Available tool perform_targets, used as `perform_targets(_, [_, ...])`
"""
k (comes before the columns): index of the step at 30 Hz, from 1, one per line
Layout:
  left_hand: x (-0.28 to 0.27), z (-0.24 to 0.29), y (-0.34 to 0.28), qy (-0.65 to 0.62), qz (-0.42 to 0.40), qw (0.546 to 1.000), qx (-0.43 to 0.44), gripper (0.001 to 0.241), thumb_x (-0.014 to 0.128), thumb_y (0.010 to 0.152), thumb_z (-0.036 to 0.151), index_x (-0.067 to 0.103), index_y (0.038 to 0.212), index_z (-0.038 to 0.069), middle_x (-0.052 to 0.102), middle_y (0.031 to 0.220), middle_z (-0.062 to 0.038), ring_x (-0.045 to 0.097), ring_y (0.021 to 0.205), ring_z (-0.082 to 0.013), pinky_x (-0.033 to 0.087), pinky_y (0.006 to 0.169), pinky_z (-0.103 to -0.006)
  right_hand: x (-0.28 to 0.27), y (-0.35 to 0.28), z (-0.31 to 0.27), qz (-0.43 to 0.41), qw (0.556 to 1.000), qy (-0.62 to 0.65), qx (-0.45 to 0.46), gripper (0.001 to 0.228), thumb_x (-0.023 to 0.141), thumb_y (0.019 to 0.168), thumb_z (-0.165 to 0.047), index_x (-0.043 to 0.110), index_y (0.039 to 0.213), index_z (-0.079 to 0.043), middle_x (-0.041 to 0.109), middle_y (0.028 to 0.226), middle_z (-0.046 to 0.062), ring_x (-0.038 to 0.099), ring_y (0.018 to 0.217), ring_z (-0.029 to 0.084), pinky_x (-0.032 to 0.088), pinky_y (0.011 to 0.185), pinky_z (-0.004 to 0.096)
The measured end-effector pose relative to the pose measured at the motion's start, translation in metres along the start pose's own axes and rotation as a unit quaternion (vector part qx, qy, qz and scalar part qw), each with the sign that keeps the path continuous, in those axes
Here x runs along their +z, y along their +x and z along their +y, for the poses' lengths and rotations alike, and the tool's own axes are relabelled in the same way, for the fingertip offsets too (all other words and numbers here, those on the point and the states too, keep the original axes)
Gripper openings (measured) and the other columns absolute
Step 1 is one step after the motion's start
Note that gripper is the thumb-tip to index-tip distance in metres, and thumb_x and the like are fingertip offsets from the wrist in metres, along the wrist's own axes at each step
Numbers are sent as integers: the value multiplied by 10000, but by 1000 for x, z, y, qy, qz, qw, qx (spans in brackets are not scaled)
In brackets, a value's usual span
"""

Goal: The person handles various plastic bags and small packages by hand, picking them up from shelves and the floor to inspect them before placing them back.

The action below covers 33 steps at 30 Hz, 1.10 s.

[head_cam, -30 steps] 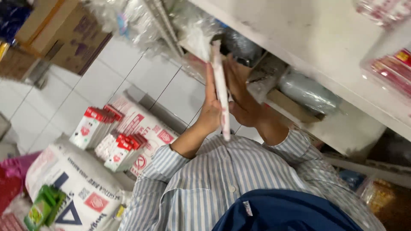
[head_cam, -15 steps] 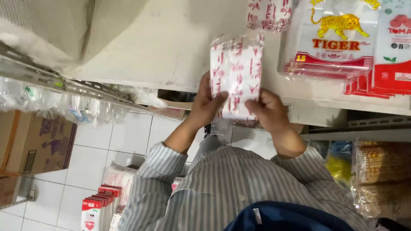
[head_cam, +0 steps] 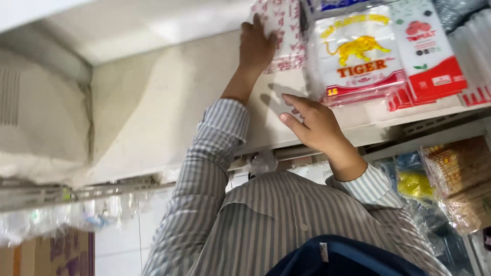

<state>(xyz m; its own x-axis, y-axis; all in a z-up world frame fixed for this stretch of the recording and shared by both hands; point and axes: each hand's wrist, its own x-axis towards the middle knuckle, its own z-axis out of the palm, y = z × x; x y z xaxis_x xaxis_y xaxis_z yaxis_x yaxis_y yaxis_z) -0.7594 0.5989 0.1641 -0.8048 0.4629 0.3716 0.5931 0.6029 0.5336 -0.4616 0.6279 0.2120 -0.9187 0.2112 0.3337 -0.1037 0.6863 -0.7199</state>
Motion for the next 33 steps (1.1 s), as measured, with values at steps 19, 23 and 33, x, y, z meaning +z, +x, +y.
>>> perform_targets(19, [7, -26, -18, -481, -145, 860, -87, 879, 398, 1034, 582, 13, 1654, 92, 143, 1691, -220, 309, 1546, -356, 415, 1180, -448, 63, 72, 59, -22, 941, -335, -41, 544, 690, 865, -291, 602, 1324, -13, 586, 1333, 212, 538, 1237, 404, 465, 957, 540])
perform_targets(23, [-32, -29, -78, -344, -50, 938, 10, 833, 381, 1147, 558, 46, 1697, 30, 14, 1766, -264, 18, 1657, -358, 135, 1338, -441, 53, 30, 24, -17, 967, -211, -145, 501, 721, 884, -193, 602, 1335, -11, 621, 1341, 210, 574, 1218, 412, 482, 1004, 509])
perform_targets(33, [-169, -32, -350, -306, 146, 941, -1, 470, 506, 1145, 224, 441, 1586, 77, 564, 1513, -124, 588, 1337, -224, 494, 1151, -348, 101, -47, -33, -146, 921, 158, -324, 333, 687, 896, -15, 676, 1228, -17, 674, 1259, 170, 650, 1180, 333, 530, 1040, 415])
